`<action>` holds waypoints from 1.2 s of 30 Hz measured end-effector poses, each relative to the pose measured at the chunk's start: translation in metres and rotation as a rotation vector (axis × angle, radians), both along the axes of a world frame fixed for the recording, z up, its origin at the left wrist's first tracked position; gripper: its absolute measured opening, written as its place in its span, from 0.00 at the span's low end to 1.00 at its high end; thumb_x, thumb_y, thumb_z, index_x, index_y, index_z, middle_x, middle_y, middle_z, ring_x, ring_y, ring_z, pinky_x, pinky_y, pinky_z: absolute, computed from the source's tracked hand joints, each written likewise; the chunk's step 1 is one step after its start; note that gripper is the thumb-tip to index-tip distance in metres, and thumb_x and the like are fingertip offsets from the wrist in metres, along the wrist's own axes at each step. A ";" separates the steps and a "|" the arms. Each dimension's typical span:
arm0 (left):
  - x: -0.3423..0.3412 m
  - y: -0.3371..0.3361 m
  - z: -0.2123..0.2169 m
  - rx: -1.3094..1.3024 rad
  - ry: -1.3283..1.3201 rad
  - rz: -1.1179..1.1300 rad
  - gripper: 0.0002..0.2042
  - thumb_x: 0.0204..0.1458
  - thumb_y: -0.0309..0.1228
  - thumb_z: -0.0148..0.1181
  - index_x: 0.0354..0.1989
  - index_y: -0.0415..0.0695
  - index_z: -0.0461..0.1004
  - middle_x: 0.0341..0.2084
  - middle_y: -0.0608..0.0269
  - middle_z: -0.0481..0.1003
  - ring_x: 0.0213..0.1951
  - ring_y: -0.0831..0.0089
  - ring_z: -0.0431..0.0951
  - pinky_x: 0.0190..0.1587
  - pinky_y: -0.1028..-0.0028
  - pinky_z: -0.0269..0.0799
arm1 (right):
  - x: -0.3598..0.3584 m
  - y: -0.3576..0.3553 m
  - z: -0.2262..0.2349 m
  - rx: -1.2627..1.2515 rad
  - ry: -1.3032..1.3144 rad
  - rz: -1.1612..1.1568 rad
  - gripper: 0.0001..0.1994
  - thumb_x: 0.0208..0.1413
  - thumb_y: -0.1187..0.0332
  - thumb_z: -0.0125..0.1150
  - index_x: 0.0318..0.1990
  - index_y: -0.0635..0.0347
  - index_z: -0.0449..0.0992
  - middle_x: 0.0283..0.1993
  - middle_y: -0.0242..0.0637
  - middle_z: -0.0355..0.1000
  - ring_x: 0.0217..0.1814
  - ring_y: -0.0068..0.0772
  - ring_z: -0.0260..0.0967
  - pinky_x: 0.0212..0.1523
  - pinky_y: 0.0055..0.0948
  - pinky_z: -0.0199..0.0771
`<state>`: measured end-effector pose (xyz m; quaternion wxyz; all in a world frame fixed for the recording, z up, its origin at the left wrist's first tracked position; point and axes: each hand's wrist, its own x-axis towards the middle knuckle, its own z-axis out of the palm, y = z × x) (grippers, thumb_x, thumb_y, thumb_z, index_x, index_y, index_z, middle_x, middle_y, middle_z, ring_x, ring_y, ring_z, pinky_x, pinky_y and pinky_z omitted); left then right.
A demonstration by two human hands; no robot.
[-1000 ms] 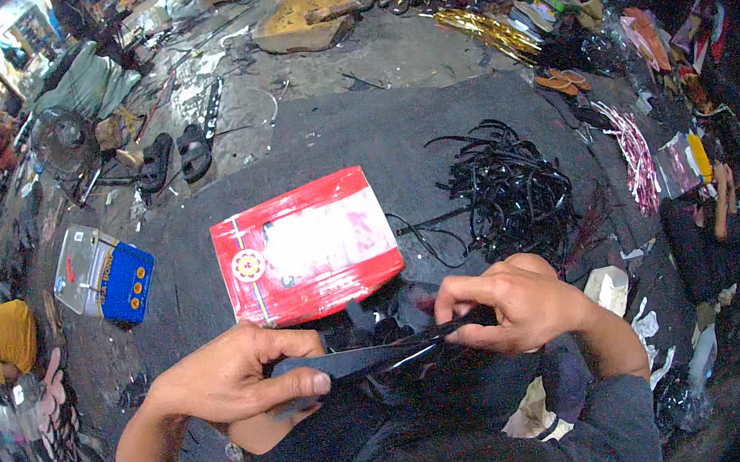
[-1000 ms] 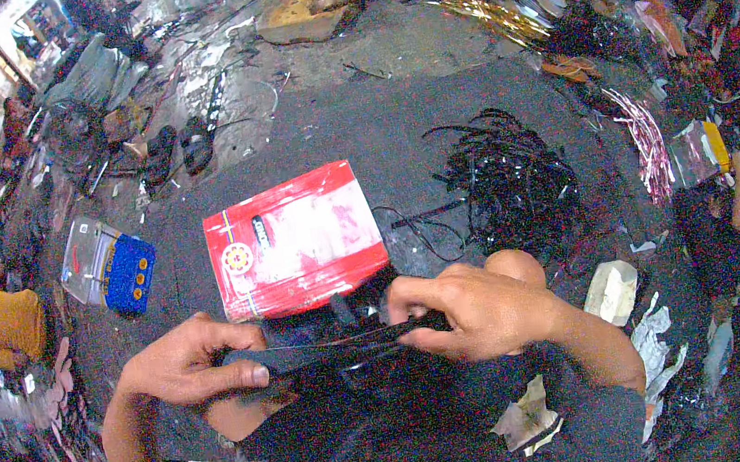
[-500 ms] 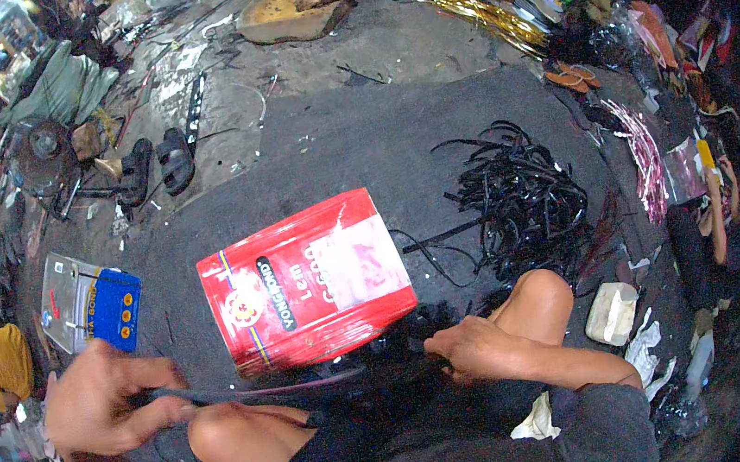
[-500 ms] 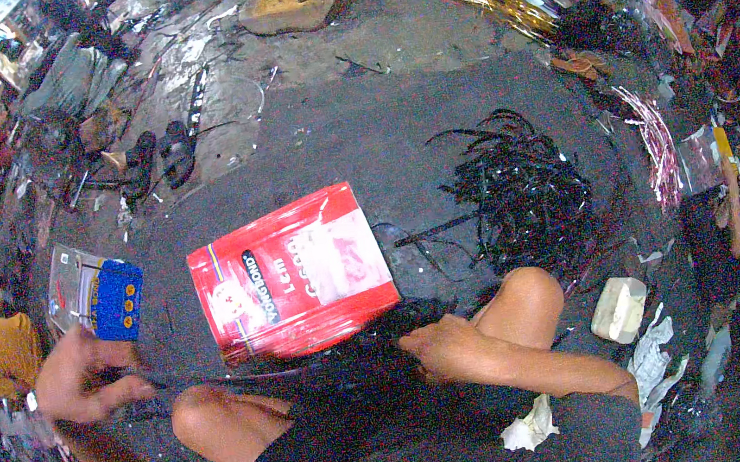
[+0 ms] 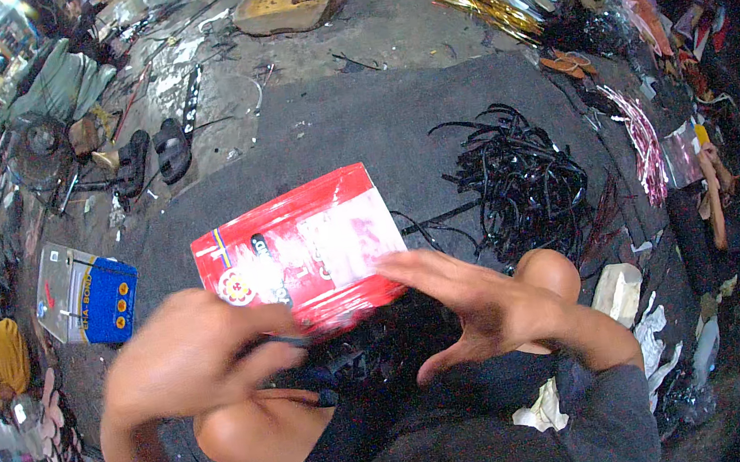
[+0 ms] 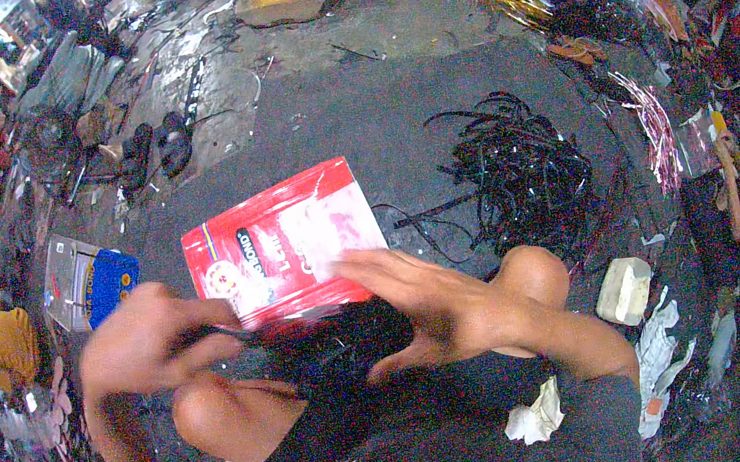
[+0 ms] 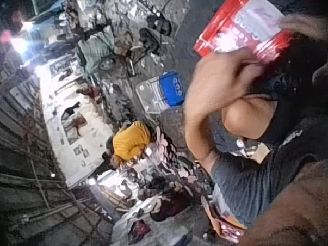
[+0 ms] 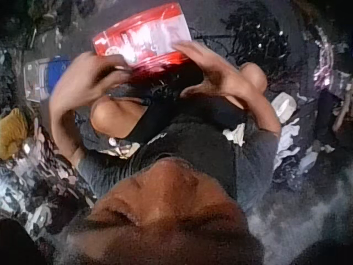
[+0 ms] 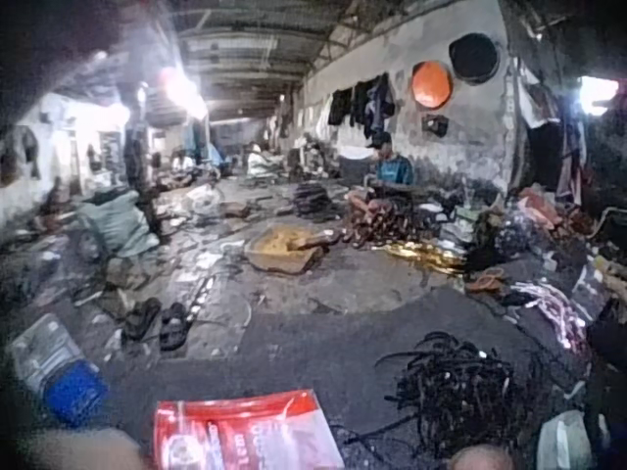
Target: The person sits on the floor and repeatedly cuts strips from a roll of black material using a red box as a straight edge guide. The cut strips are placed into a growing pile on the floor.
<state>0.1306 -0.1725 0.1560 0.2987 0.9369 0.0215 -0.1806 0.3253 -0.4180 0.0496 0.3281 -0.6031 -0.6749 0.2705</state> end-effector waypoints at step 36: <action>-0.081 0.084 -0.251 -0.667 -0.586 1.205 0.06 0.50 0.22 0.64 0.23 0.37 0.74 0.42 0.61 0.79 0.40 0.76 0.75 0.46 0.74 0.69 | 0.095 0.080 -0.160 -0.111 0.561 -0.433 0.15 0.65 0.61 0.59 0.46 0.66 0.82 0.50 0.40 0.80 0.55 0.30 0.72 0.62 0.32 0.67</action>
